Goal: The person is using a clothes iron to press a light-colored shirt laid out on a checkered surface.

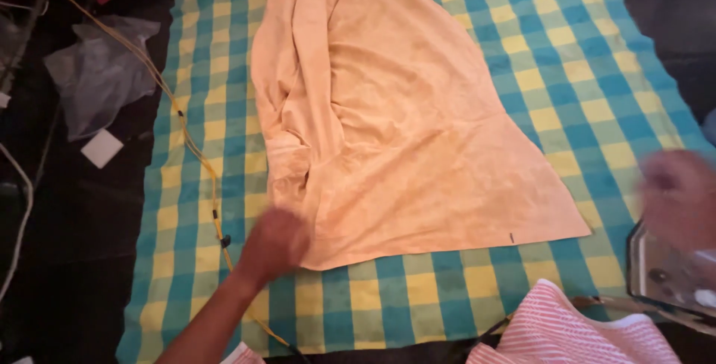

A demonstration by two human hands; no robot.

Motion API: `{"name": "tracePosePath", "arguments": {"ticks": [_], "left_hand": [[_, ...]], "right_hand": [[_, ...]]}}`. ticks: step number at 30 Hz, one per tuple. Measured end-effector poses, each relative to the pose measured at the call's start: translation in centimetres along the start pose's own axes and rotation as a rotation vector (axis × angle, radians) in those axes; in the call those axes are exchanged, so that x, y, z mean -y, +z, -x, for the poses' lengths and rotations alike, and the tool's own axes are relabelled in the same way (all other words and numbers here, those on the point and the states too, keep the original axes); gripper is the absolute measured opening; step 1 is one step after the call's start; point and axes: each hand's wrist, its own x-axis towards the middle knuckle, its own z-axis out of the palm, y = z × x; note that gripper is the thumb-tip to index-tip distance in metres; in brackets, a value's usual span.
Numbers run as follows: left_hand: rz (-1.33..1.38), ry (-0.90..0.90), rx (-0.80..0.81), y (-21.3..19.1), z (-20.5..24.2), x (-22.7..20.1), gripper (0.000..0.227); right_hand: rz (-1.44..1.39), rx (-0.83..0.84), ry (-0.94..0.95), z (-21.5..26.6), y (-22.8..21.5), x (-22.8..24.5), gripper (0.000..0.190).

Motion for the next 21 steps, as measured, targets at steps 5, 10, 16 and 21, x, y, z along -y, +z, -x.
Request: {"name": "tracePosePath", "arguments": {"ticks": [5,10,16,21], "left_hand": [[-0.36,-0.774,-0.728,3.9,-2.7,8.0,0.077],[0.037,-1.181,-0.494,3.0,-5.7,9.5,0.074],[0.244,-1.162,-0.693,5.7,-4.8,12.1,0.045],[0.203,-1.199,-0.642,2.3,-3.3,8.8,0.051]], "right_hand": [[0.084,0.093,0.101,-7.9,13.6,16.0,0.035],[0.736,-0.323,-0.063,-15.1,22.3,14.8,0.056],[0.546,-0.027,0.063,-14.6,19.5,15.9,0.041],[0.582,-0.053,0.001,-14.9,16.7,12.1,0.037]]}}
